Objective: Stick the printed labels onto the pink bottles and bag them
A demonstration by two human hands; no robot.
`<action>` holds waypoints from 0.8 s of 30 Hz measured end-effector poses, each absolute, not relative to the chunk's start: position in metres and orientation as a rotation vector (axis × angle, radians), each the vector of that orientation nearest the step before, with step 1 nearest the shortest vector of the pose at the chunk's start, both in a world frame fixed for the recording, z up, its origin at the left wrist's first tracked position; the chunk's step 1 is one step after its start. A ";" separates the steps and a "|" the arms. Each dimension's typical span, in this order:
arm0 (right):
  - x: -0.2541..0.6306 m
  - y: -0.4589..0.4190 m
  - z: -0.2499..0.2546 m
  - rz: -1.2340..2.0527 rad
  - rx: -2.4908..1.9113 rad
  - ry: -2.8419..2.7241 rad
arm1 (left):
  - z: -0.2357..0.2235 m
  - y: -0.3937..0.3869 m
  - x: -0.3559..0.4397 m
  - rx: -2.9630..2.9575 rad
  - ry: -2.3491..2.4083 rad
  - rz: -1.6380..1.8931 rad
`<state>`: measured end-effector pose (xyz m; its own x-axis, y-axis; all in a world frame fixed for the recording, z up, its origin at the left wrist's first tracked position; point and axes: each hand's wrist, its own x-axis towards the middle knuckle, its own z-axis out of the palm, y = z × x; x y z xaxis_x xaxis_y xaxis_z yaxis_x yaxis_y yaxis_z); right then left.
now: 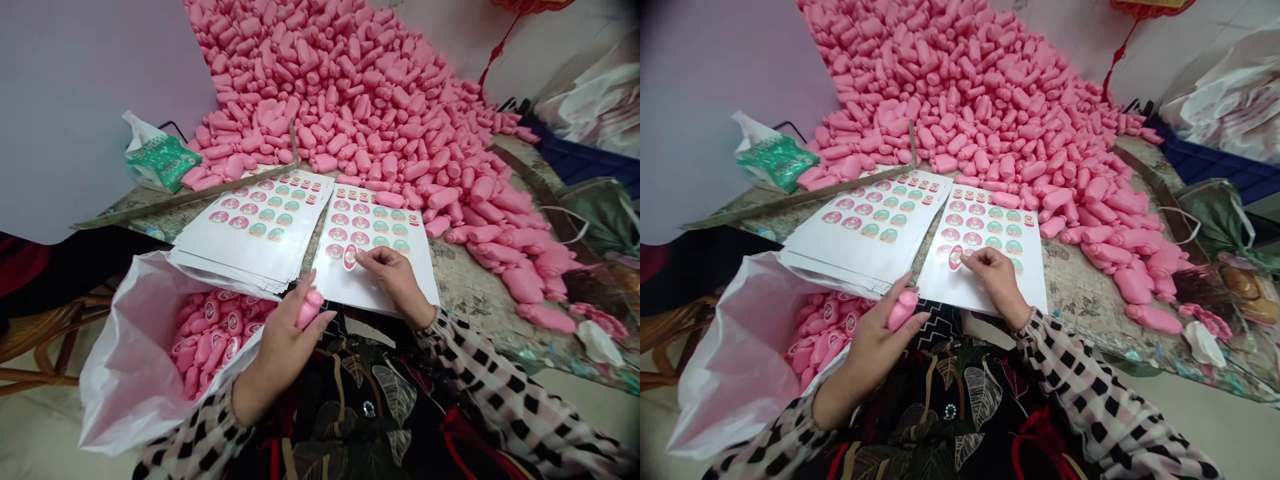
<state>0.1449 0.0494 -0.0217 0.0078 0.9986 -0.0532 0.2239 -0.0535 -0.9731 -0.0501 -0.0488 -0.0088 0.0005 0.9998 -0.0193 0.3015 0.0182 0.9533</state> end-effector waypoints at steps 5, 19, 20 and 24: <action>0.134 0.028 0.009 1.156 -1.279 -1.332 | 0.011 -0.020 -0.037 0.339 0.810 1.106; 0.126 0.000 0.013 1.270 -1.277 -1.450 | 0.000 -0.002 -0.011 0.243 0.694 1.075; 0.126 0.000 0.012 1.278 -1.276 -1.447 | 0.000 -0.002 -0.011 0.248 0.693 1.078; 0.127 -0.001 0.009 1.238 -1.299 -1.475 | -0.001 -0.002 -0.011 0.263 0.690 1.084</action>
